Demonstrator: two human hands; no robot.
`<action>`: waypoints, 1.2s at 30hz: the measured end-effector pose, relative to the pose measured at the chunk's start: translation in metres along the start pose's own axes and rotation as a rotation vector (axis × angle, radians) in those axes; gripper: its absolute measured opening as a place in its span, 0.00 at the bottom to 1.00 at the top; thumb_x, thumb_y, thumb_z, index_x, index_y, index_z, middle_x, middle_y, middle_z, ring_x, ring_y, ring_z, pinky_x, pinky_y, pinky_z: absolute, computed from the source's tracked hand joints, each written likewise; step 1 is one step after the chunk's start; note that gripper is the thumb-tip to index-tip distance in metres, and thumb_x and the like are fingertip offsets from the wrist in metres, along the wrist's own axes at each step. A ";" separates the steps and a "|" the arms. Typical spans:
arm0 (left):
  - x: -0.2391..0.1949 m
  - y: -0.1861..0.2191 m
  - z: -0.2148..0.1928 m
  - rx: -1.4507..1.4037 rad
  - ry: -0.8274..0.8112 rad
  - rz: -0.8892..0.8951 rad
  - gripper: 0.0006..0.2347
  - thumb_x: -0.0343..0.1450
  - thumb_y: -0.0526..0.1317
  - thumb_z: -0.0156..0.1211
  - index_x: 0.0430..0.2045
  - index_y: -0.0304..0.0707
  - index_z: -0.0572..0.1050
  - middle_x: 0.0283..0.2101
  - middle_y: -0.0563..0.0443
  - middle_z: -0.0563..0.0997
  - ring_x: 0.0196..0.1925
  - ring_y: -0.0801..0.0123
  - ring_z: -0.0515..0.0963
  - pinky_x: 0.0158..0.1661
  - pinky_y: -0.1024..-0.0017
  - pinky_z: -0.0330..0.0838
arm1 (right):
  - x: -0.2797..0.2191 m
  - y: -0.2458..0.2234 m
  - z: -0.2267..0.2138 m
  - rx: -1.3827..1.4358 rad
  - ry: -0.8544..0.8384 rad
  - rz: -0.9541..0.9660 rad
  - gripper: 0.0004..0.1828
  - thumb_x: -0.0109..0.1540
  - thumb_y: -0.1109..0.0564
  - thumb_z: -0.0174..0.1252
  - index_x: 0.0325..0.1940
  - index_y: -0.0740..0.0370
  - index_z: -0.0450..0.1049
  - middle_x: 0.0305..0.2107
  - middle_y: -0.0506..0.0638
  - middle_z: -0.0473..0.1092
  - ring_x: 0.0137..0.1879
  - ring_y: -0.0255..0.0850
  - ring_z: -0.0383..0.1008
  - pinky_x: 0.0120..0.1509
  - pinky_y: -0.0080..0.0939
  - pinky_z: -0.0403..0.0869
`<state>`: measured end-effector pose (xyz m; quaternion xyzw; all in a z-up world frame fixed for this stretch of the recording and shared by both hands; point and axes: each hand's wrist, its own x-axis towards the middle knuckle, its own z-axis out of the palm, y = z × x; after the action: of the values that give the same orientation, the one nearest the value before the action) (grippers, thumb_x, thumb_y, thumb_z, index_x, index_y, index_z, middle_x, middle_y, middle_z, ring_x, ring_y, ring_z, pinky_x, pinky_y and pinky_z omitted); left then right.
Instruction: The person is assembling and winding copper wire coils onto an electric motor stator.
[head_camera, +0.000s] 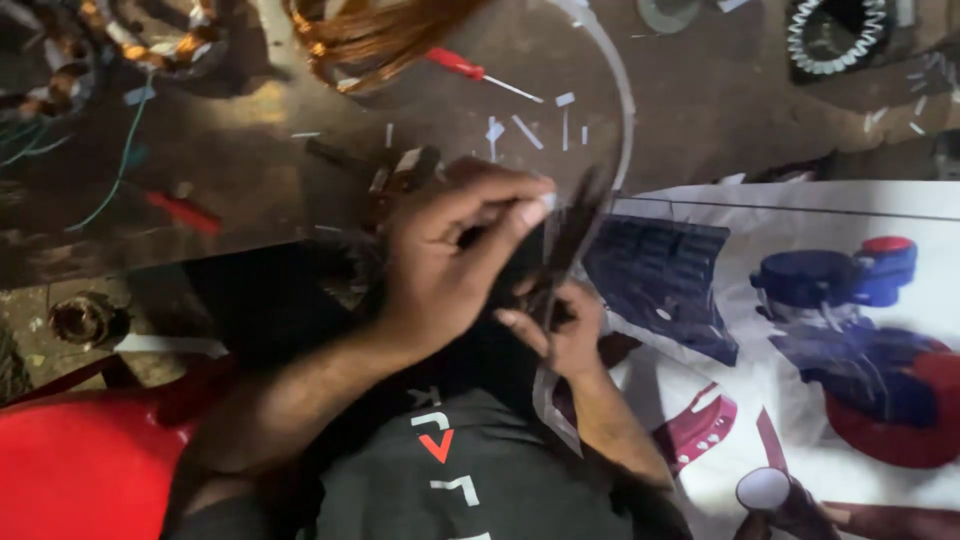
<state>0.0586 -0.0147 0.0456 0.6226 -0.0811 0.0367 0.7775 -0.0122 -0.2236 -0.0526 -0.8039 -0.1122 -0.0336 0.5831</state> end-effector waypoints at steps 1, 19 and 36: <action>0.003 0.002 -0.003 0.024 0.020 0.015 0.06 0.77 0.29 0.63 0.46 0.31 0.80 0.47 0.50 0.82 0.45 0.77 0.82 0.50 0.78 0.78 | 0.001 -0.002 0.000 -0.034 -0.052 0.077 0.17 0.55 0.58 0.77 0.40 0.64 0.76 0.29 0.48 0.73 0.34 0.35 0.72 0.41 0.35 0.70; 0.005 0.007 -0.012 0.010 0.099 -0.078 0.06 0.75 0.29 0.66 0.45 0.30 0.82 0.38 0.55 0.78 0.40 0.80 0.76 0.40 0.81 0.70 | 0.029 -0.020 0.022 0.027 -0.141 -0.184 0.22 0.58 0.58 0.75 0.40 0.71 0.66 0.29 0.53 0.73 0.32 0.40 0.76 0.37 0.36 0.74; -0.003 0.000 -0.016 -0.079 0.137 -0.091 0.06 0.74 0.27 0.66 0.44 0.28 0.80 0.44 0.50 0.81 0.43 0.76 0.79 0.44 0.80 0.74 | 0.020 0.013 0.005 -0.015 -0.083 0.206 0.16 0.55 0.63 0.73 0.44 0.66 0.76 0.34 0.47 0.76 0.40 0.33 0.75 0.44 0.30 0.74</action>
<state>0.0572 0.0007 0.0416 0.5903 -0.0008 0.0408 0.8061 0.0100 -0.2199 -0.0629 -0.8161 -0.0527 0.0588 0.5725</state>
